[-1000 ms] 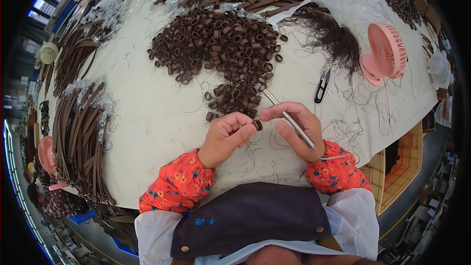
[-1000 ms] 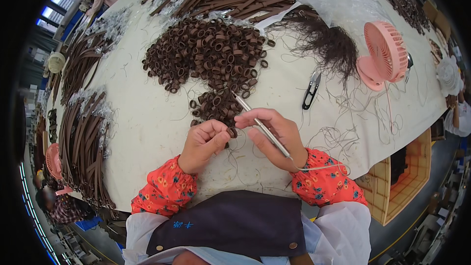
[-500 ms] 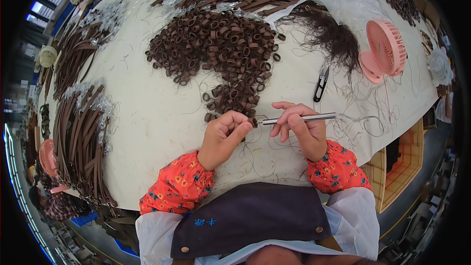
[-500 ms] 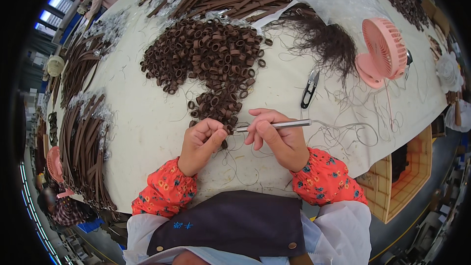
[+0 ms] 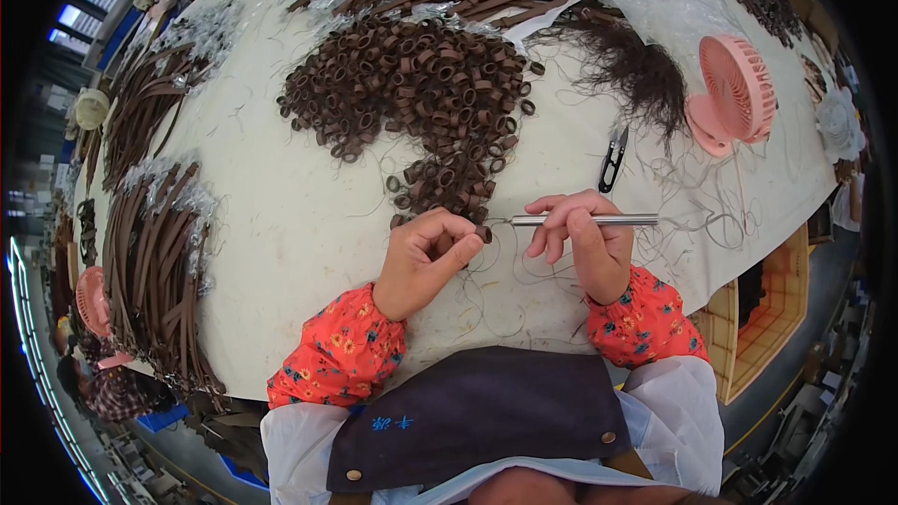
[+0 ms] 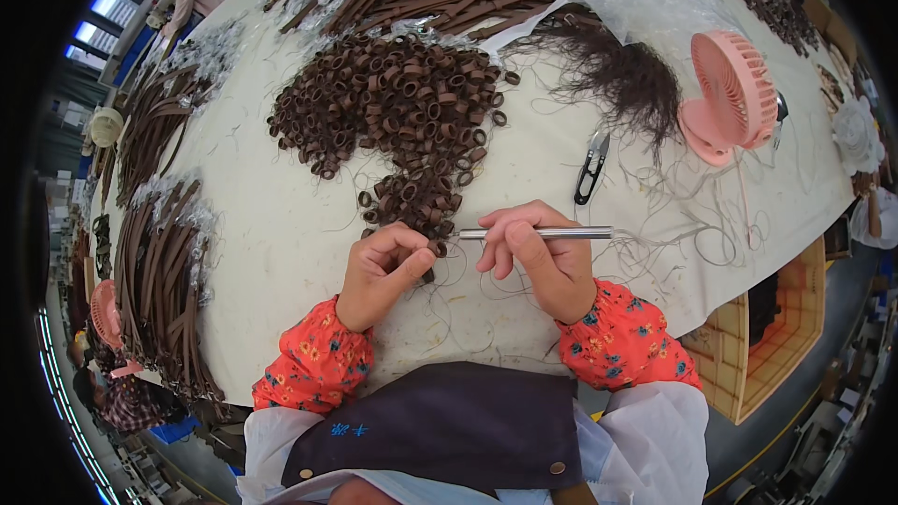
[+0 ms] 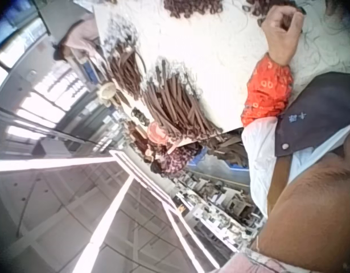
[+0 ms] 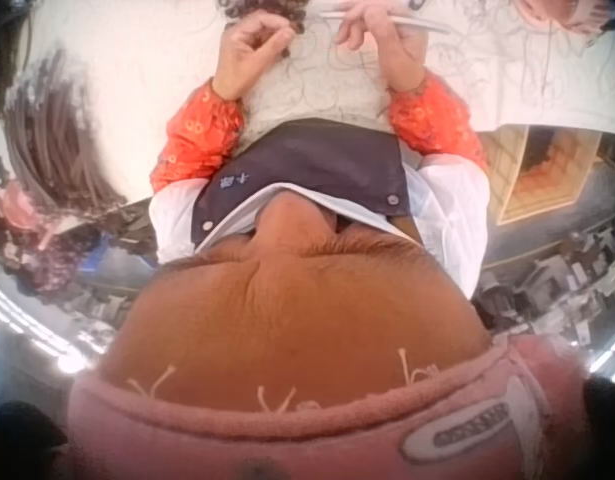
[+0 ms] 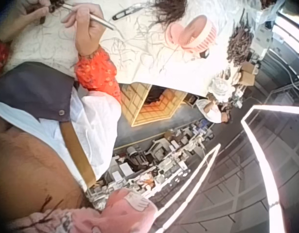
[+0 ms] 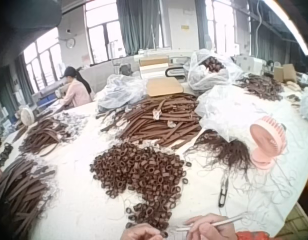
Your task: The person uses a metal rod to thread a thin wire through small brown plastic rings, forming coiled hair accessories. They repeatedly pick up a ring, insert the rod, and wind the wire to create a spiral, then place the finished piece on the table. The workspace contains piles of rings, loose wire, and completed coils.
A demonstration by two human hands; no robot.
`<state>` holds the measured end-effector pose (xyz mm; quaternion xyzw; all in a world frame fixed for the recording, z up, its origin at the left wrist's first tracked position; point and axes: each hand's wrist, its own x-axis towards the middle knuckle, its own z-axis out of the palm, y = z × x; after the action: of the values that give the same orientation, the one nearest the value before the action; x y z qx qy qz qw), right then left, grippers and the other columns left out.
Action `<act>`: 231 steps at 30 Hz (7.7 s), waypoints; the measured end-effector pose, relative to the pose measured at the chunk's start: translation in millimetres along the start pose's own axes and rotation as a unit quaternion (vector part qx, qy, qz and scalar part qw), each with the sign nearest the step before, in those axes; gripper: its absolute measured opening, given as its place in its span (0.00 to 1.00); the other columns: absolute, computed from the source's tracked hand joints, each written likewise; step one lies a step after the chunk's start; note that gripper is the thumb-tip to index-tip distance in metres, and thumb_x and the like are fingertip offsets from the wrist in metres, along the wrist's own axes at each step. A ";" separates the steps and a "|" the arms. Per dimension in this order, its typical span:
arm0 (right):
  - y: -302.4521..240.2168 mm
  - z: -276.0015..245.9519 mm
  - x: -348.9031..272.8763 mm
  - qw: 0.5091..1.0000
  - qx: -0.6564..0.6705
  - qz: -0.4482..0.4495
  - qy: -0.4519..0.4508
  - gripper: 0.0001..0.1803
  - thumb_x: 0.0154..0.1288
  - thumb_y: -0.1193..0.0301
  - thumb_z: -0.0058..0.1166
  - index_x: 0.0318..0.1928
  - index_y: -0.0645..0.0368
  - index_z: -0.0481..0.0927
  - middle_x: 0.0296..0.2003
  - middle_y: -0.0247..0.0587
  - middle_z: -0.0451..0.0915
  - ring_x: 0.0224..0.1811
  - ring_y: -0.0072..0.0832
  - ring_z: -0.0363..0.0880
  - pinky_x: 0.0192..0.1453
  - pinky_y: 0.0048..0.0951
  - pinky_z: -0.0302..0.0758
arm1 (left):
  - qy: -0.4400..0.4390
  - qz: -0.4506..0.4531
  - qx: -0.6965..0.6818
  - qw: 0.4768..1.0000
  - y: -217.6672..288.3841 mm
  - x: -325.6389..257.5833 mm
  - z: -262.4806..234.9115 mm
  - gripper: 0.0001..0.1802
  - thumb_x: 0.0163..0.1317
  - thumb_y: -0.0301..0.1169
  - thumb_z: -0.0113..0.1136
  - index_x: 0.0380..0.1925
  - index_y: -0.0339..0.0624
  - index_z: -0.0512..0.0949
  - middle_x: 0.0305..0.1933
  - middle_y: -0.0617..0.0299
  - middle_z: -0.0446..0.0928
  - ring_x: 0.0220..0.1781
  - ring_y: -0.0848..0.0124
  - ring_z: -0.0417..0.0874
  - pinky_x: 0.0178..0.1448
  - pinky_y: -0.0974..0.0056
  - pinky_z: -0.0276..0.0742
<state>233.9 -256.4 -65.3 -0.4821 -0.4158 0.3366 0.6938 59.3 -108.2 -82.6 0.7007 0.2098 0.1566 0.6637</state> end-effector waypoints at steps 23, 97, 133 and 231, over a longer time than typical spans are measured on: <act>9.4 -1.3 -0.2 0.999 0.029 0.011 0.018 0.13 0.75 0.68 0.40 0.41 0.66 0.72 0.29 0.39 0.76 0.28 0.23 0.75 0.37 0.27 0.75 | -0.047 0.228 0.433 0.871 -8.6 -12.9 -12.1 0.14 0.48 0.27 0.69 0.38 0.48 0.81 0.34 0.65 0.73 0.36 0.66 0.71 0.40 0.63 0.68; 10.1 6.4 -3.7 0.961 -0.256 -0.064 -0.077 0.13 0.62 0.74 0.58 0.46 0.58 0.74 0.33 0.37 0.77 0.30 0.28 0.77 0.42 0.32 0.73 | 0.003 0.016 -0.158 0.987 -13.5 -7.9 17.9 0.06 0.70 0.24 0.48 0.44 0.33 0.69 0.39 0.57 0.80 0.35 0.77 0.80 0.38 0.74 0.76; 8.4 4.4 -1.6 0.996 0.032 0.075 -0.041 0.16 0.76 0.63 0.39 0.41 0.64 0.73 0.19 0.33 0.74 0.29 0.23 0.79 0.68 0.40 0.62 | -0.012 -0.013 -0.177 0.984 -11.2 -6.9 15.8 0.04 0.73 0.29 0.45 0.42 0.40 0.66 0.38 0.55 0.79 0.29 0.79 0.77 0.34 0.74 0.74; 8.1 1.8 -10.0 0.998 0.007 0.022 -0.059 0.12 0.74 0.68 0.43 0.46 0.65 0.74 0.33 0.37 0.78 0.33 0.20 0.78 0.38 0.21 0.72 | -0.039 -0.104 -0.389 0.914 -6.9 -3.6 8.0 0.05 0.72 0.32 0.49 0.42 0.45 0.67 0.24 0.67 0.68 0.25 0.80 0.62 0.30 0.74 0.58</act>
<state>227.5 -261.9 -75.2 -0.4654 -0.4430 0.3829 0.6638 59.7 -116.7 -89.7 0.3667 0.1781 0.1280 0.9041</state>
